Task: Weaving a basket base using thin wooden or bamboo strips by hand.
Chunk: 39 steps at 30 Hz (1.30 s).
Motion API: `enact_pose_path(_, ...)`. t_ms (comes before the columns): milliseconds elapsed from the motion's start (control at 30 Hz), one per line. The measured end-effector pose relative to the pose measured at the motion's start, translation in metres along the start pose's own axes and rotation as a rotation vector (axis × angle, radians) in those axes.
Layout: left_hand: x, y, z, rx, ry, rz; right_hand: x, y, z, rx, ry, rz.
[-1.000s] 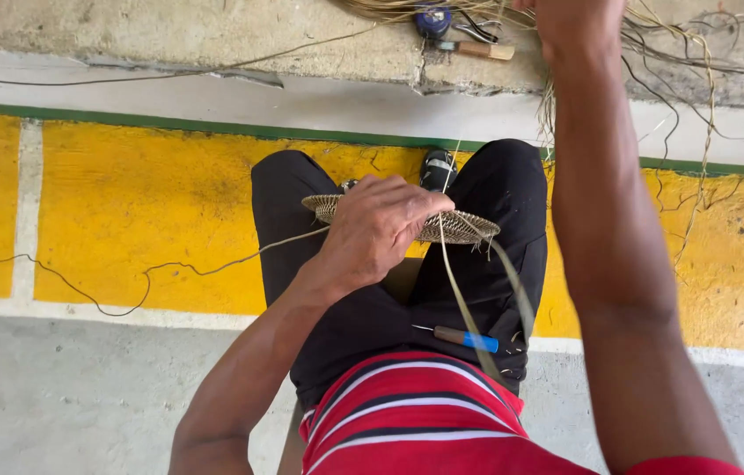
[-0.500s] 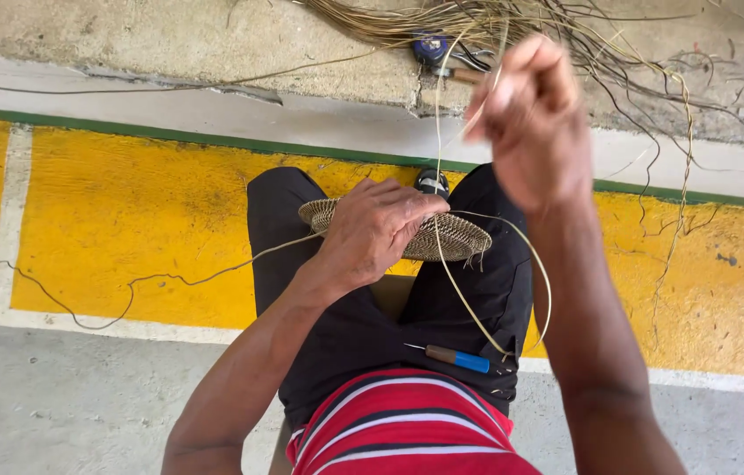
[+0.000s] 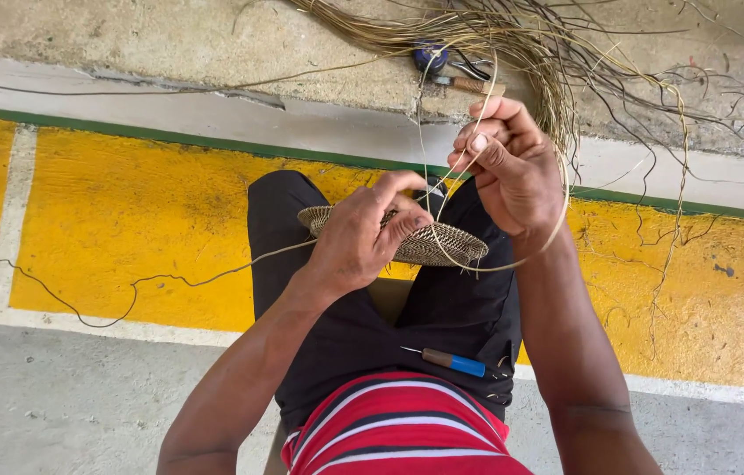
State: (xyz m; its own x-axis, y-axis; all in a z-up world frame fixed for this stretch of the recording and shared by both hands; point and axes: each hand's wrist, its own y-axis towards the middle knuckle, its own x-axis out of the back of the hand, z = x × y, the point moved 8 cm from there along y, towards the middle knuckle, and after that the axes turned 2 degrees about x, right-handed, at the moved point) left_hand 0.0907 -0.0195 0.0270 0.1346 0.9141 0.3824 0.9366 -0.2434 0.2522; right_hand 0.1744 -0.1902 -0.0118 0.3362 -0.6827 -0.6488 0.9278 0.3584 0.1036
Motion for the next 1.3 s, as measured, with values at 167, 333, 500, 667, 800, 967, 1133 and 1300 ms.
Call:
enact_pose_path(167,-0.005,-0.002,0.003,-0.059,0.174,-0.069,-0.018,-0.016,0.005,0.127,-0.31,0.058)
enact_pose_path(333,-0.004,-0.001,0.003,-0.018,0.189,-0.072,-0.032,-0.042,-0.004,0.124,-0.703,0.09)
enact_pose_path(500,0.002,0.0,0.0,-0.079,0.185,-0.1,-0.047,-0.064,0.017,0.31,-0.959,0.022)
enact_pose_path(667,0.003,0.001,-0.005,-0.11,0.269,0.048,-0.071,-0.077,0.027,0.338,-1.291,0.117)
enact_pose_path(800,0.011,-0.004,0.001,-0.111,0.245,0.013,-0.068,-0.08,0.024,0.352,-1.335,0.103)
enact_pose_path(967,0.009,-0.007,0.005,-0.146,0.235,-0.023,-0.064,-0.08,0.017,0.386,-1.352,0.051)
enact_pose_path(1133,0.007,-0.003,0.008,-0.127,0.244,-0.006,-0.065,-0.08,0.013,0.476,-1.458,0.048)
enact_pose_path(1300,0.007,-0.004,0.005,-0.181,0.243,-0.046,-0.062,-0.079,0.007,0.493,-1.527,0.051)
